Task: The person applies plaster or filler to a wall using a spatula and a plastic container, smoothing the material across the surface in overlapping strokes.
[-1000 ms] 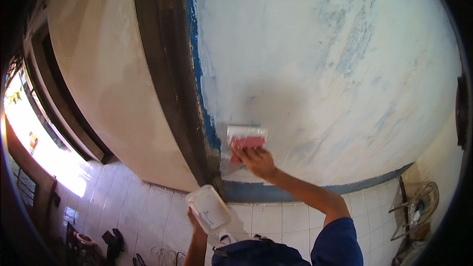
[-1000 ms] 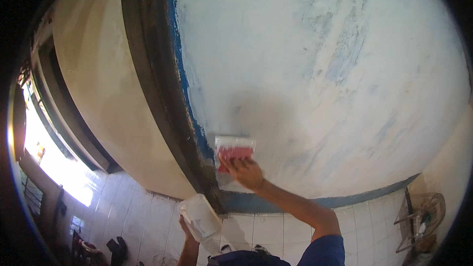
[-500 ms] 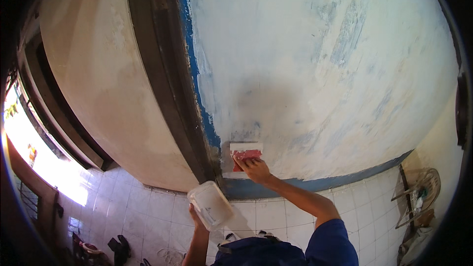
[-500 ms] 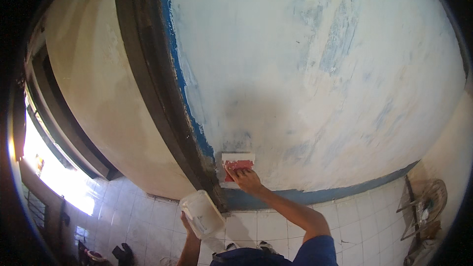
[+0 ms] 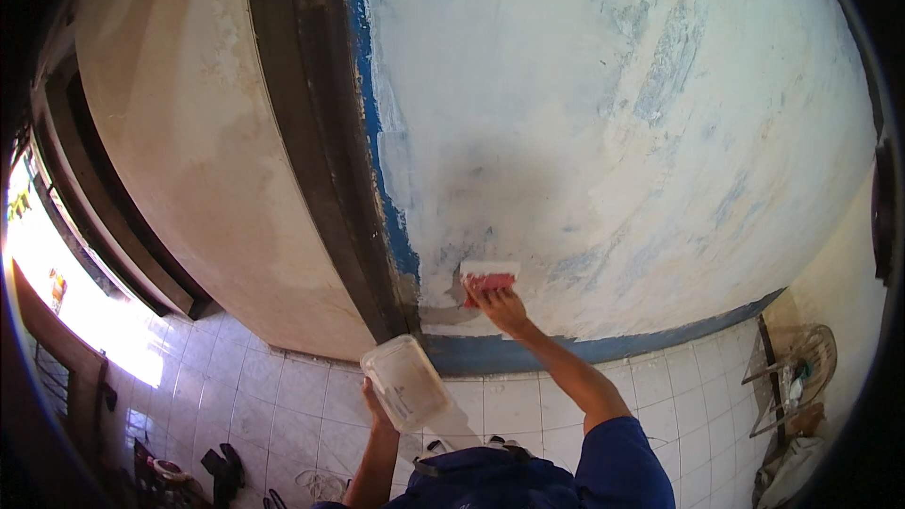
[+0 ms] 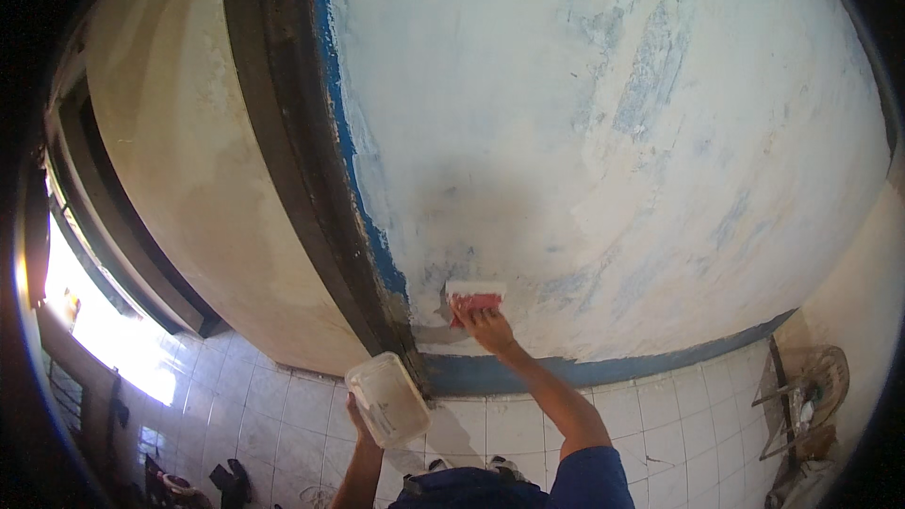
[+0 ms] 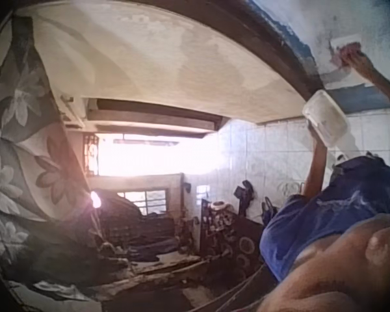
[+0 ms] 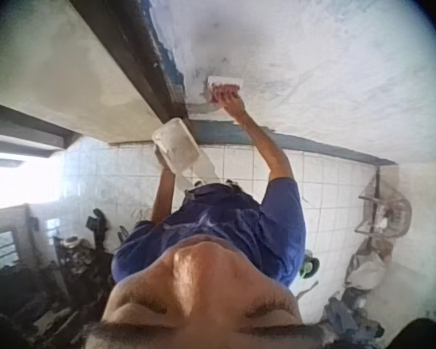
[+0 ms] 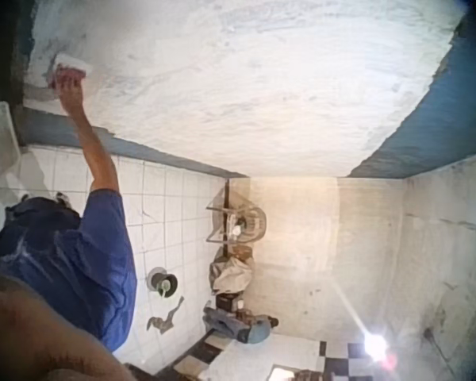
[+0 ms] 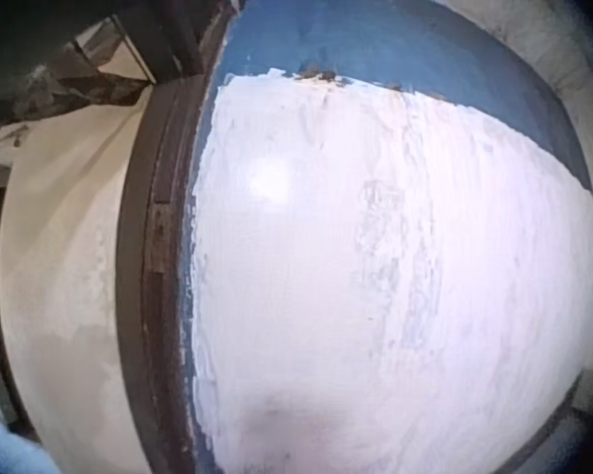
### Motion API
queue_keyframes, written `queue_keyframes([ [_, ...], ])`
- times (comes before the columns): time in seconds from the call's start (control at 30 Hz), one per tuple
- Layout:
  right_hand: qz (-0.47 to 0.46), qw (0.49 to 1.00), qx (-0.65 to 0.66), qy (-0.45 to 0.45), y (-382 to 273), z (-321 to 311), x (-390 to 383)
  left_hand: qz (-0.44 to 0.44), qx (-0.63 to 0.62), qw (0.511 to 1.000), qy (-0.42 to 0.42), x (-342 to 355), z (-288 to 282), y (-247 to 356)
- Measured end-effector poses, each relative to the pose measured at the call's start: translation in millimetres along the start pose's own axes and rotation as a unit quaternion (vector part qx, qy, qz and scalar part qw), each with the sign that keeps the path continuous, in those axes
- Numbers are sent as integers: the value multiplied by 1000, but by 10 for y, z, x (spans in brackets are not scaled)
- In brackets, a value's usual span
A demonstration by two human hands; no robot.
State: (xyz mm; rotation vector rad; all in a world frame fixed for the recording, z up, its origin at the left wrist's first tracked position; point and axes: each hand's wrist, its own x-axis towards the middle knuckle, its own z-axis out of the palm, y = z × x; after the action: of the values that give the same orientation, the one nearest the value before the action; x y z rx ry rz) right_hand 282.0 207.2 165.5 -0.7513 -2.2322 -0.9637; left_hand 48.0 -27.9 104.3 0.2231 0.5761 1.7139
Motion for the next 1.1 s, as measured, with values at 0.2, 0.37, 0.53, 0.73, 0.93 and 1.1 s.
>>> queue_keyframes([
  [0.2, 34, 995, 88, -15, -88, -431, 250, 8, -25, 1000, -4, 30, 26, -9],
  [0.37, 67, 992, 75, 77, 366, -740, 1350, -17, -35, 999, -19, 139, -302, -98],
  [0.53, 16, 999, -31, 15, 85, -219, 938, -37, -10, 999, -31, 187, -164, -9],
  [0.73, 8, 991, 98, -92, -488, -115, 85, 38, -17, 999, -33, 297, -443, -19],
  [0.93, 91, 970, 150, 171, 1319, -1600, 1748, 16, 3, 1000, -21, 282, -179, 77],
  [1.1, 223, 953, 36, 204, 2987, -3481, 3619, 30, -9, 999, -38, 340, -1, 1],
])
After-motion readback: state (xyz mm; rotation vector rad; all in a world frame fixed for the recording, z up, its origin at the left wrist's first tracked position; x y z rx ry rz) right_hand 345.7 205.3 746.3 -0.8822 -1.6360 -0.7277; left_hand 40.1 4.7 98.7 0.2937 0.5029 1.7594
